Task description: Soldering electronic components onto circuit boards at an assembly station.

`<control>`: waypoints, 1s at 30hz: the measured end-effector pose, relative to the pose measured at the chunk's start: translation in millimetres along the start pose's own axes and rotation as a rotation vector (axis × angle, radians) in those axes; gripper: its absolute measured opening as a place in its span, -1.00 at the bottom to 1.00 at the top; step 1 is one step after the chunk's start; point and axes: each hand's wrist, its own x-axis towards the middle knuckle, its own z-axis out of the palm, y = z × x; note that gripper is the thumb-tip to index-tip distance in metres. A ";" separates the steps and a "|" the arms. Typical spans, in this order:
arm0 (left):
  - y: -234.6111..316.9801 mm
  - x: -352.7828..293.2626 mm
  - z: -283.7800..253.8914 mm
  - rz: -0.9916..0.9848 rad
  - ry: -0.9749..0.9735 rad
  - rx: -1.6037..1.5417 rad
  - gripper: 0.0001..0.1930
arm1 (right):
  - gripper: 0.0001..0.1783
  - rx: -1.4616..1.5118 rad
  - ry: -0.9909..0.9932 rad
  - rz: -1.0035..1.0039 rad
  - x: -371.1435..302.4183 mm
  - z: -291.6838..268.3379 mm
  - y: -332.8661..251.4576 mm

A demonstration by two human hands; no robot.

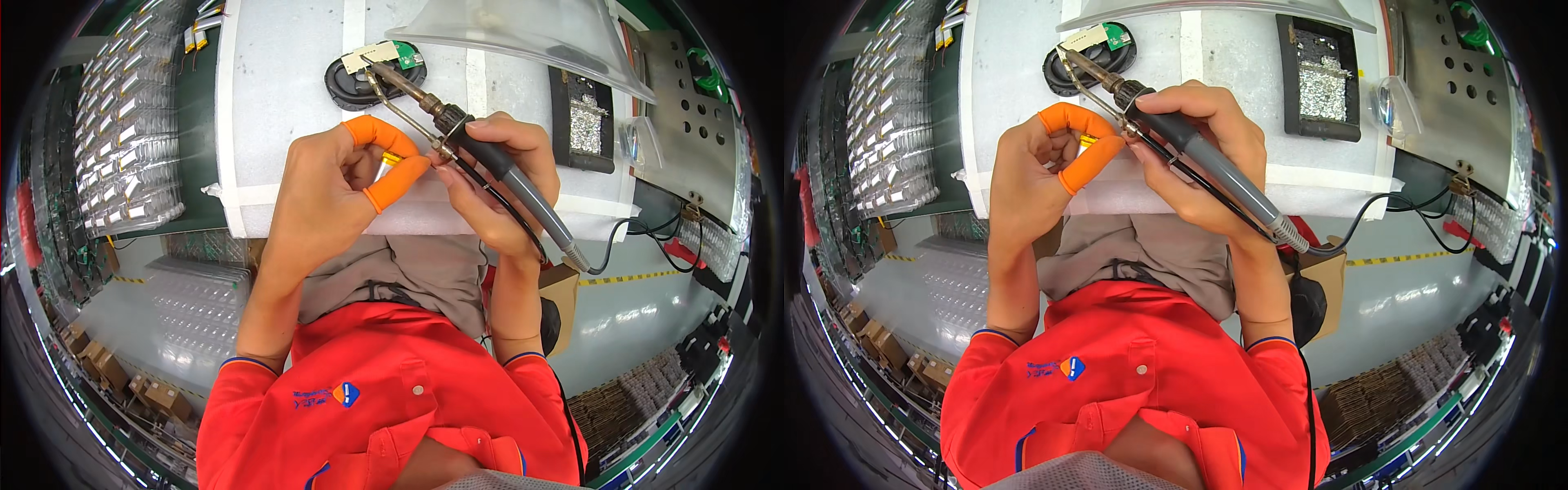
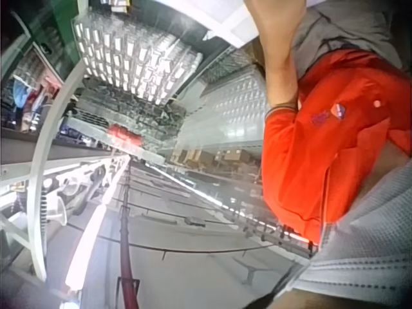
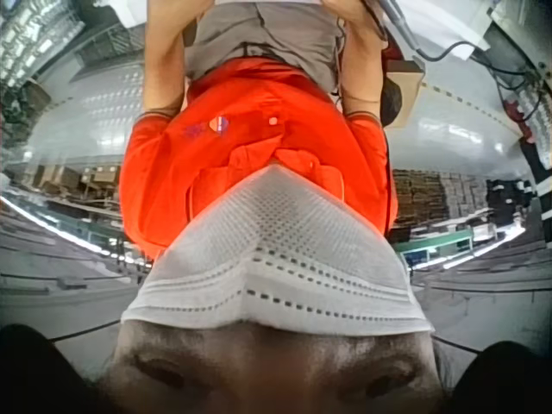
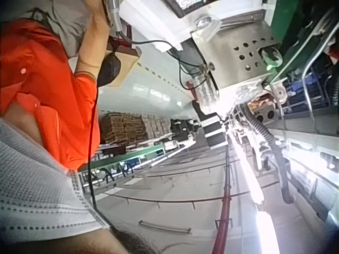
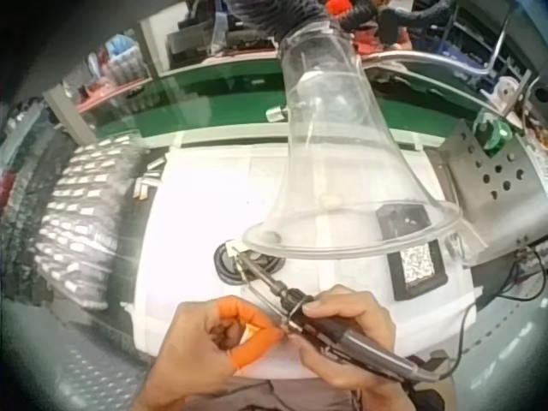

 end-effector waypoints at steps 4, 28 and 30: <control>1.8 -0.2 -0.3 0.034 0.002 0.046 -0.84 | -0.48 -0.020 0.013 -0.008 0.0 -0.3 -1.8; 6.8 -3.9 -2.8 -0.035 -0.071 0.045 -0.83 | -0.53 0.001 0.142 -0.033 1.3 6.2 -0.4; 7.1 -5.6 -2.9 -0.071 -0.101 -0.005 -0.83 | -0.52 -0.013 0.167 -0.002 0.6 8.6 -0.6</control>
